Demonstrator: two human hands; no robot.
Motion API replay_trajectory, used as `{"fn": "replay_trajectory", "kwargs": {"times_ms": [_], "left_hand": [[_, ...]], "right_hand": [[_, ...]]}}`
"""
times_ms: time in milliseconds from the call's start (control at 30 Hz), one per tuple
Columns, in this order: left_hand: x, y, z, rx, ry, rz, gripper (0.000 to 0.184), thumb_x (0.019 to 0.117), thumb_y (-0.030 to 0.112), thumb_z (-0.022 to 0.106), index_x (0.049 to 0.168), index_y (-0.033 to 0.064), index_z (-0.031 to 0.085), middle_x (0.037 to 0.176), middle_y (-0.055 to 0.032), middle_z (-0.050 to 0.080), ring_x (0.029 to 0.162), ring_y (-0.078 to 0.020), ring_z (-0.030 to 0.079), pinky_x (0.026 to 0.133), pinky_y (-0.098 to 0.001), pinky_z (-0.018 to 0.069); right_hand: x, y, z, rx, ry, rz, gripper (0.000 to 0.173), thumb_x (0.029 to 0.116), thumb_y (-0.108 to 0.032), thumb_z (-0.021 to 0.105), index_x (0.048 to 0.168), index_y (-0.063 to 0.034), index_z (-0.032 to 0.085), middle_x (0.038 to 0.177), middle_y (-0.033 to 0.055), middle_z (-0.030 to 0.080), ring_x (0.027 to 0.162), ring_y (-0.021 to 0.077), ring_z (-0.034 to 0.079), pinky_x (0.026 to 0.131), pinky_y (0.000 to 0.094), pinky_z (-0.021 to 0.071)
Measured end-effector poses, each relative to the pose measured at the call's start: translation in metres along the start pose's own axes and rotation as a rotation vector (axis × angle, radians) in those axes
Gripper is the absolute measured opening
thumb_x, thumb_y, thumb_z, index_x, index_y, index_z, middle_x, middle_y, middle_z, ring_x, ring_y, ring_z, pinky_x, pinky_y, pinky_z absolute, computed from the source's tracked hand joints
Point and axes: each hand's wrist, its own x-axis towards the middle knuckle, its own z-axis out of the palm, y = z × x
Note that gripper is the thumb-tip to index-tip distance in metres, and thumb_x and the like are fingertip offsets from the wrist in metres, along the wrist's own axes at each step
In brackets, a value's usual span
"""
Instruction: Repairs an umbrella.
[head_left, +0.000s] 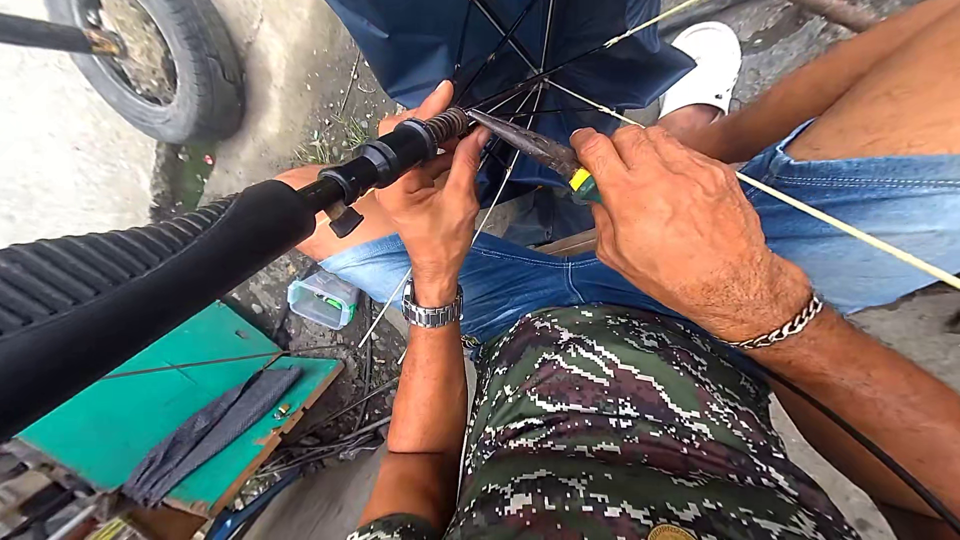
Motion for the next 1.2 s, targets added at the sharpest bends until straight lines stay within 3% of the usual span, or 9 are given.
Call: {"fn": "replay_trajectory", "kwargs": {"times_ms": [233,333,433,533,800,900,967,1067,1200], "left_hand": [[0.002,0.001,-0.006,0.002,-0.027,0.014,0.044,0.0818,-0.011,0.079,0.121,-0.0158,0.06,0.119,-0.0217,0.069,0.096,-0.0247,0.074,0.08,-0.0376,0.0662],[-0.003,0.015,-0.018,0.094,-0.161,-0.062,0.044,0.0883,-0.007,0.074,0.13,-0.0099,0.059,0.126,-0.0136,0.065,0.107,-0.0145,0.069,0.087,-0.0257,0.0618],[0.008,0.003,-0.016,0.105,-0.115,0.065,0.041,0.0838,-0.006,0.08,0.121,-0.0149,0.064,0.12,-0.0221,0.069,0.097,-0.0237,0.074,0.079,-0.0353,0.0662],[-0.002,0.02,-0.023,0.218,-0.207,-0.032,0.04,0.0902,-0.005,0.074,0.129,-0.0095,0.062,0.123,-0.0152,0.065,0.105,-0.0132,0.068,0.086,-0.0239,0.0608],[-0.007,0.02,-0.023,0.162,-0.172,-0.071,0.042,0.0912,-0.006,0.072,0.132,-0.0081,0.06,0.125,-0.0128,0.065,0.108,-0.0118,0.068,0.087,-0.0227,0.0604],[-0.007,0.017,-0.019,0.138,-0.099,-0.07,0.041,0.0909,-0.006,0.072,0.13,-0.0103,0.059,0.124,-0.0145,0.065,0.105,-0.0127,0.069,0.085,-0.0235,0.0615],[-0.005,0.017,-0.021,0.124,-0.092,-0.093,0.044,0.091,-0.006,0.072,0.132,-0.01,0.057,0.126,-0.0143,0.064,0.106,-0.0129,0.069,0.085,-0.0236,0.0618],[-0.002,0.017,-0.025,0.123,-0.126,-0.104,0.045,0.0903,-0.006,0.073,0.132,-0.0094,0.057,0.123,-0.0124,0.065,0.102,-0.0105,0.069,0.083,-0.0219,0.0613],[-0.002,0.018,-0.022,0.143,-0.151,-0.108,0.046,0.0896,-0.005,0.075,0.132,-0.0084,0.058,0.123,-0.0126,0.064,0.101,-0.01,0.069,0.08,-0.0209,0.0616]], "right_hand": [[0.005,-0.001,-0.012,-0.066,-0.004,-0.039,0.039,0.0985,-0.004,0.047,0.137,0.0001,0.053,0.108,0.0262,0.062,0.099,0.0472,0.064,0.072,0.0537,0.0519],[0.008,0.0,-0.02,-0.088,-0.041,-0.063,0.037,0.1015,-0.004,0.043,0.137,0.0007,0.052,0.11,0.0272,0.062,0.102,0.0489,0.063,0.072,0.0551,0.0511],[0.012,0.0,-0.027,-0.106,-0.055,-0.082,0.033,0.1011,-0.005,0.042,0.132,0.0005,0.053,0.106,0.0274,0.061,0.098,0.049,0.064,0.067,0.0543,0.0504],[0.014,-0.004,-0.035,-0.154,-0.072,-0.09,0.028,0.0996,-0.001,0.043,0.125,0.0026,0.054,0.101,0.0277,0.06,0.092,0.0491,0.063,0.062,0.0528,0.0477],[0.019,-0.003,-0.041,-0.099,-0.155,-0.096,0.03,0.0964,-0.003,0.049,0.126,-0.0003,0.053,0.105,0.0268,0.059,0.083,0.0481,0.065,0.053,0.0521,0.0465],[0.006,0.008,-0.042,0.288,-0.257,-0.037,0.036,0.0981,-0.017,0.056,0.133,-0.0112,0.057,0.106,0.0098,0.06,0.082,0.0271,0.063,0.063,0.0447,0.0523],[-0.009,0.01,-0.034,0.622,-0.329,0.066,0.031,0.0989,-0.028,0.058,0.129,-0.0216,0.058,0.083,-0.0067,0.061,0.06,0.0061,0.057,0.048,0.0273,0.0491],[-0.022,0.003,-0.018,0.749,-0.46,0.167,0.033,0.0998,-0.029,0.059,0.132,-0.0245,0.055,0.076,-0.008,0.06,0.056,0.004,0.056,0.047,0.0265,0.0495],[-0.017,-0.009,-0.008,0.593,-0.469,0.203,0.042,0.1021,-0.031,0.055,0.142,-0.018,0.05,0.094,-0.0014,0.064,0.072,0.0109,0.062,0.061,0.0356,0.0544]]}}
